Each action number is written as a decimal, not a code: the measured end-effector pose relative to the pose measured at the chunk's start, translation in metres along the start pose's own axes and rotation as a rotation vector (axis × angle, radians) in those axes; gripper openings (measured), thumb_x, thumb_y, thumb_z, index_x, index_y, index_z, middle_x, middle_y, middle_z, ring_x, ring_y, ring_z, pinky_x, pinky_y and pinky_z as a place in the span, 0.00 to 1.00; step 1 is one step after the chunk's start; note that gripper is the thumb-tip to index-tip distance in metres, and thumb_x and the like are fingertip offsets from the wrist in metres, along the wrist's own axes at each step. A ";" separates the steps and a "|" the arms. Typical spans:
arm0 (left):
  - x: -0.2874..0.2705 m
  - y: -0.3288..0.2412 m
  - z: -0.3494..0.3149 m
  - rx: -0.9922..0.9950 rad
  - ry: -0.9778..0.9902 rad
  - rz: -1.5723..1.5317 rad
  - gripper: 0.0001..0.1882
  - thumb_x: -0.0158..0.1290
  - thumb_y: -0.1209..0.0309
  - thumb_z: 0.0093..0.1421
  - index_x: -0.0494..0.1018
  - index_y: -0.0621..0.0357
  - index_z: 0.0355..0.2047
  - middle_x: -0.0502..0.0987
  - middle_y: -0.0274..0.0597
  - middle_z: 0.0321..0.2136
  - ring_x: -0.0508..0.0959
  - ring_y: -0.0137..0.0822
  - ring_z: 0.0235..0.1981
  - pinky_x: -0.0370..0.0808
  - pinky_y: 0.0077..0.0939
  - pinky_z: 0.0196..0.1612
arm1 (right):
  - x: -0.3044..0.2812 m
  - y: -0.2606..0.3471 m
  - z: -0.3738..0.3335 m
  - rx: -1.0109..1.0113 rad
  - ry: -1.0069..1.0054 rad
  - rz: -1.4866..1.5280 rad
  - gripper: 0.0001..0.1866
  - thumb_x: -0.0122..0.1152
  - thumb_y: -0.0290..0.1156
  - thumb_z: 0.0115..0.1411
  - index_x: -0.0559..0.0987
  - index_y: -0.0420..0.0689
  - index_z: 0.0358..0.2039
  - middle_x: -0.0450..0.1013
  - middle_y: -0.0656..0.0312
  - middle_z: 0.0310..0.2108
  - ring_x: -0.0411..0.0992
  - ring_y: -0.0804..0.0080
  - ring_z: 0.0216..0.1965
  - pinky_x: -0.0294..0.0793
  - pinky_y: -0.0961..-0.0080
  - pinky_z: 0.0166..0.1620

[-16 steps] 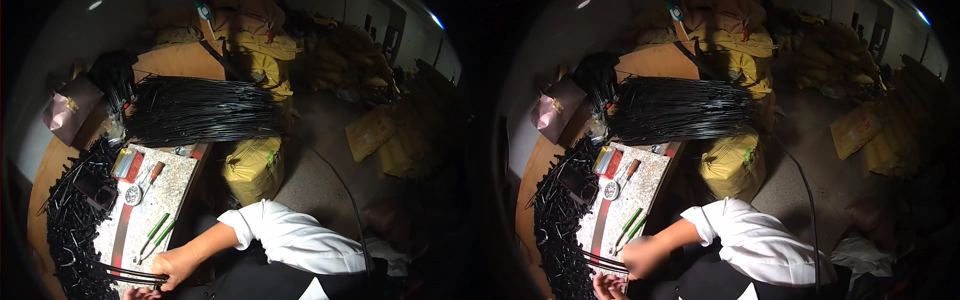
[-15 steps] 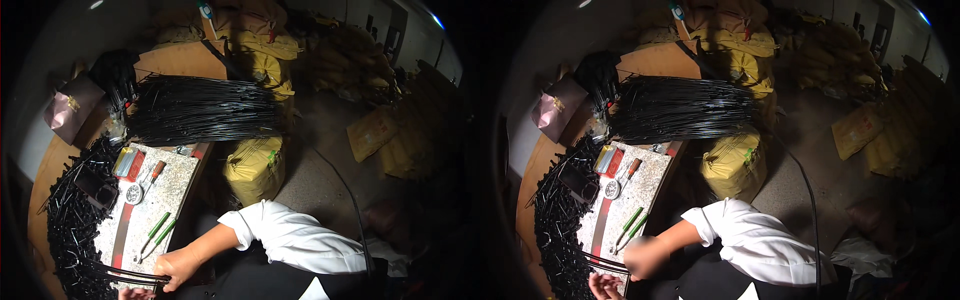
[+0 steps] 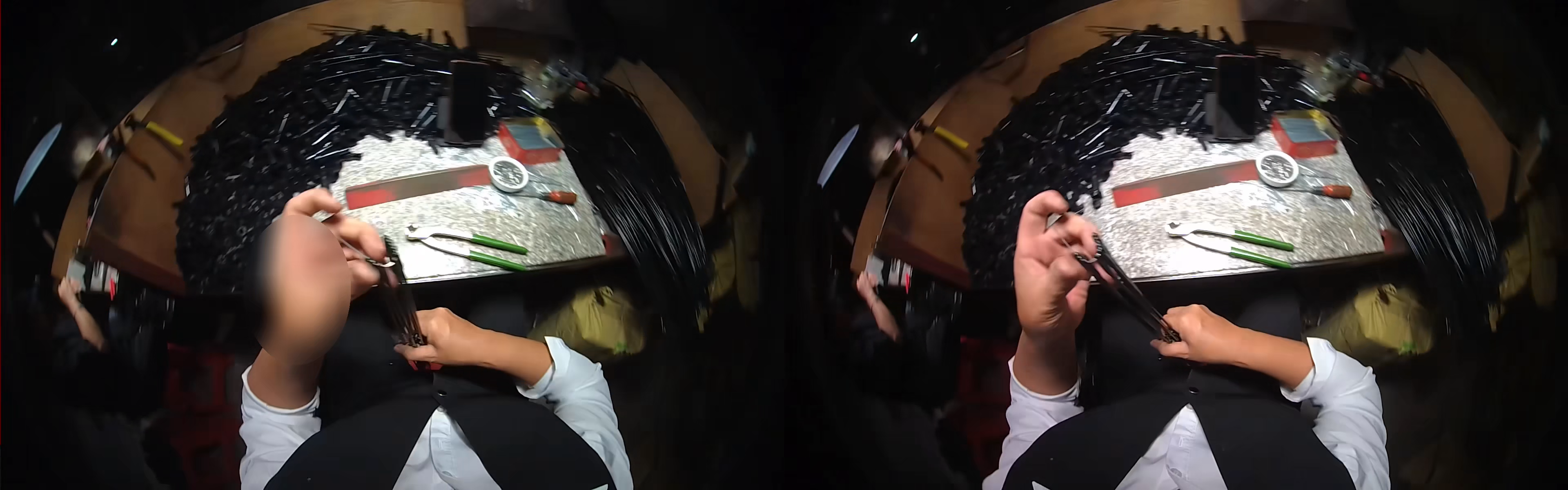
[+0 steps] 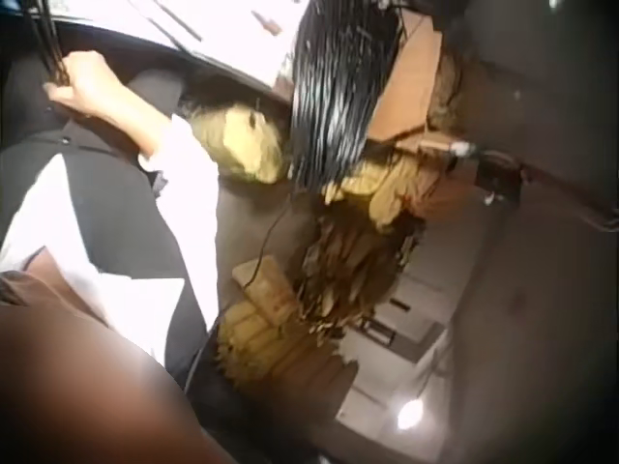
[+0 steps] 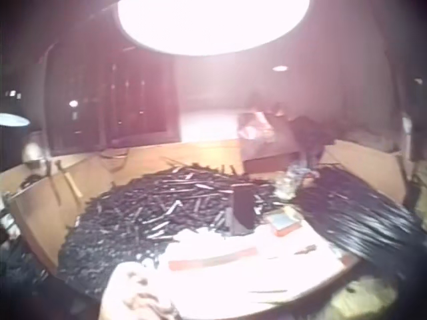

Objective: Manually assembling the metal ribs and plastic hubs of umbrella frames at a factory workbench.

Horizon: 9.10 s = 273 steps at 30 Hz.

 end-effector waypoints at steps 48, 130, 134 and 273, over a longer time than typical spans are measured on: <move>-0.223 0.037 0.066 -0.180 -0.372 1.834 0.08 0.58 0.72 0.51 0.78 0.61 0.32 0.77 0.44 0.33 0.75 0.46 0.37 0.73 0.36 0.41 | -0.118 0.055 0.062 -0.121 -0.388 0.648 0.05 0.57 0.24 0.61 0.75 0.35 0.34 0.78 0.55 0.30 0.76 0.73 0.31 0.76 0.78 0.38; -0.016 0.009 0.033 0.010 0.128 0.041 0.11 0.49 0.81 0.61 0.74 0.65 0.44 0.75 0.44 0.43 0.74 0.31 0.46 0.71 0.25 0.52 | -0.095 0.079 0.050 -0.179 -0.213 0.725 0.10 0.48 0.32 0.67 0.70 0.38 0.43 0.75 0.58 0.30 0.76 0.72 0.31 0.77 0.76 0.36; -0.017 0.011 0.031 0.012 0.159 0.023 0.11 0.49 0.81 0.61 0.74 0.65 0.43 0.75 0.46 0.45 0.74 0.33 0.47 0.70 0.27 0.54 | -0.092 0.075 0.053 -0.219 -0.133 0.773 0.11 0.50 0.34 0.67 0.68 0.39 0.41 0.74 0.60 0.29 0.74 0.77 0.30 0.75 0.81 0.34; -0.069 0.069 -0.062 0.146 -0.427 0.862 0.21 0.71 0.65 0.42 0.71 0.60 0.27 0.66 0.27 0.17 0.62 0.17 0.20 0.63 0.12 0.22 | -0.057 0.011 -0.027 -0.055 -0.510 -0.351 0.21 0.75 0.25 0.38 0.65 0.40 0.19 0.65 0.53 0.30 0.67 0.61 0.29 0.67 0.72 0.29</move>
Point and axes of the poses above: each hand's wrist, its own z-axis towards the middle knuckle, its own x-axis out of the palm, y = z × x, the point moved 7 cm from there along z, towards the middle knuckle
